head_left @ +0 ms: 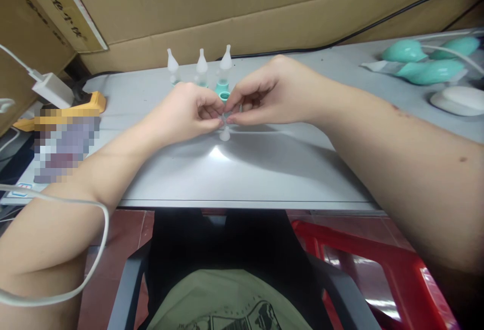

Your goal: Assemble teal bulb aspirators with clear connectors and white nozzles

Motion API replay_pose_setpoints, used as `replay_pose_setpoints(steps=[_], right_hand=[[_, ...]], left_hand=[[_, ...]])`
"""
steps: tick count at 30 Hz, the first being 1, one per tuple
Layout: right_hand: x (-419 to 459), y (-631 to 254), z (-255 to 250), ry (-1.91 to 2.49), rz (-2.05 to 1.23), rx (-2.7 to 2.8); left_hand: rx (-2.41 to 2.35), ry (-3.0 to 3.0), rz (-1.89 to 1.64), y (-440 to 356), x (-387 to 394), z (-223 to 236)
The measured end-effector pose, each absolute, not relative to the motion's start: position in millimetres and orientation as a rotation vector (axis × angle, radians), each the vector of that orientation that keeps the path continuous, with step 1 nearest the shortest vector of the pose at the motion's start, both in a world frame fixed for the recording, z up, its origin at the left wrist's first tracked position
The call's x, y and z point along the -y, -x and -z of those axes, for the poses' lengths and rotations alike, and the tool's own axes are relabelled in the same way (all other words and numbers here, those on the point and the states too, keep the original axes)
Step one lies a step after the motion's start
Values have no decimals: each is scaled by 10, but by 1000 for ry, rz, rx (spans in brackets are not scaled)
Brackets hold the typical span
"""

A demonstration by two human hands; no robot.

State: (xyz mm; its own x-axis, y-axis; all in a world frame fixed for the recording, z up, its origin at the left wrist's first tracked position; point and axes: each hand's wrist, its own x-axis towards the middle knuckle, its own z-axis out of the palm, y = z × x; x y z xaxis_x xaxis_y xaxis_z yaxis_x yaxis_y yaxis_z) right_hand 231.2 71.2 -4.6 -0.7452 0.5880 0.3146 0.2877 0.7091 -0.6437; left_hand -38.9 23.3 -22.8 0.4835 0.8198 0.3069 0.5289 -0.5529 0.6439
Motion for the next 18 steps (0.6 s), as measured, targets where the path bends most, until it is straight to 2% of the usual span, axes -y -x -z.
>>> replay_pose_setpoints(steps=[5, 9, 15, 18], right_hand=[[-812, -2318, 115, 604, -654, 2501], [-785, -2331, 95, 581, -690, 2474], [-744, -2256, 50, 783, -738, 2001], [-843, -2179, 78, 888, -737, 1958]], left_hand=[[-1207, -2351, -755, 366, -236, 192], [-1274, -2363, -733, 386, -241, 181], [-1204, -2323, -739, 466, -241, 152], [-1156, -2280, -758, 503, -231, 112]])
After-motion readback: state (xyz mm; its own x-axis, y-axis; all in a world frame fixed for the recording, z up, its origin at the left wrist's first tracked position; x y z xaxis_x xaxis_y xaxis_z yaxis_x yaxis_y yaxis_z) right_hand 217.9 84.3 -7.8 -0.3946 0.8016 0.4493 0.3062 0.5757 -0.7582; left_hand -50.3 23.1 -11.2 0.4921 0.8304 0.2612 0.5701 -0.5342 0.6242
